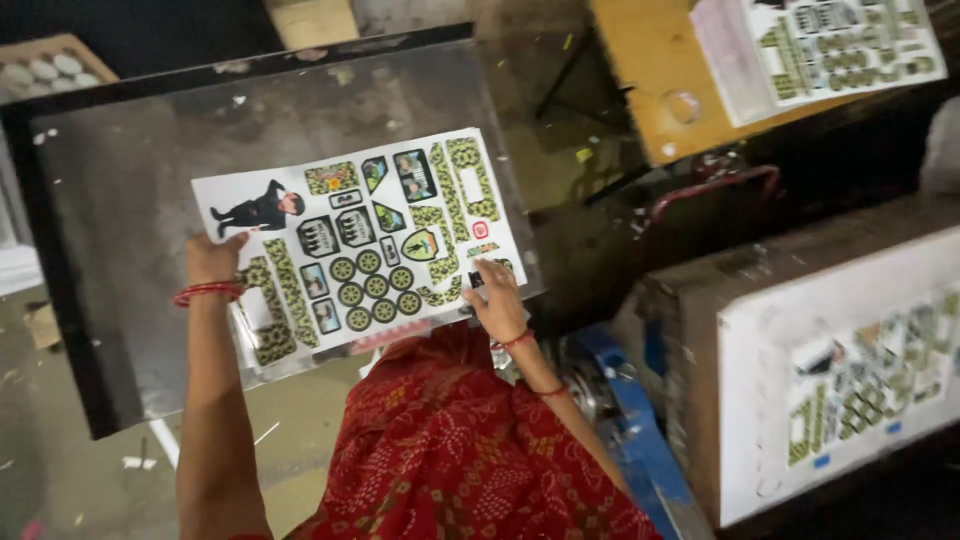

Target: The recorder is sorting and stacking printed paper sheets on a workbench.

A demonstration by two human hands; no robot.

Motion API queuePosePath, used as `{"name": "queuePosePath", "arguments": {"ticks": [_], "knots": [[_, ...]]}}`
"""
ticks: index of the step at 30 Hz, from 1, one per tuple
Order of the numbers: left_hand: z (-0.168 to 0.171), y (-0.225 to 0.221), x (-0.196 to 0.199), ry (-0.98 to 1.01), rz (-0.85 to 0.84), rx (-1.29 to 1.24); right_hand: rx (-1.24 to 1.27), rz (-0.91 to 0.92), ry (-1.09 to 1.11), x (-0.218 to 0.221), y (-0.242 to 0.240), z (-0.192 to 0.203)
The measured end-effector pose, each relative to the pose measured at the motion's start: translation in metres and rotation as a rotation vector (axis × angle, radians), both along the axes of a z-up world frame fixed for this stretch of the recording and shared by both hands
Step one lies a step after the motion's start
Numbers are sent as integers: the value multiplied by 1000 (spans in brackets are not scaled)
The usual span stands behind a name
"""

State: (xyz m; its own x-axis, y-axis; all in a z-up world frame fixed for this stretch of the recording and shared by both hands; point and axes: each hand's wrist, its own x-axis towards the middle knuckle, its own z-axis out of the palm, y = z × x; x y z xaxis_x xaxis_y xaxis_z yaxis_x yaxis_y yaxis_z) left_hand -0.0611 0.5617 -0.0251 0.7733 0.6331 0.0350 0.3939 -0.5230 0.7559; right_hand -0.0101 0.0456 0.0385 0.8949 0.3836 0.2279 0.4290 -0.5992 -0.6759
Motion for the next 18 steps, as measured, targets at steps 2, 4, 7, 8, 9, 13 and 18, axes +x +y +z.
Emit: {"name": "queuePosePath", "arguments": {"ticks": [2, 4, 7, 8, 9, 13, 18], "knots": [[-27, 26, -2, 146, -13, -83, -144, 6, 75, -2, 14, -27], [-38, 46, 14, 58, 13, 83, -186, -55, 170, 8, 8, -3], [-18, 57, 36, -16, -23, 326, -336, -105, 78, 15, -5, 15], [-4, 58, 51, -15, -84, 408, -430, -97, -117, 20, -10, 19], [-17, 67, 62, -4, -87, 399, -438, -95, -106, 18, -10, 10], [-58, 79, 94, 186, -324, 234, -641, -257, 305, 10, -26, -41], [-59, 78, 103, 180, -337, 333, -561, -391, 304, 10, -32, -47]]}}
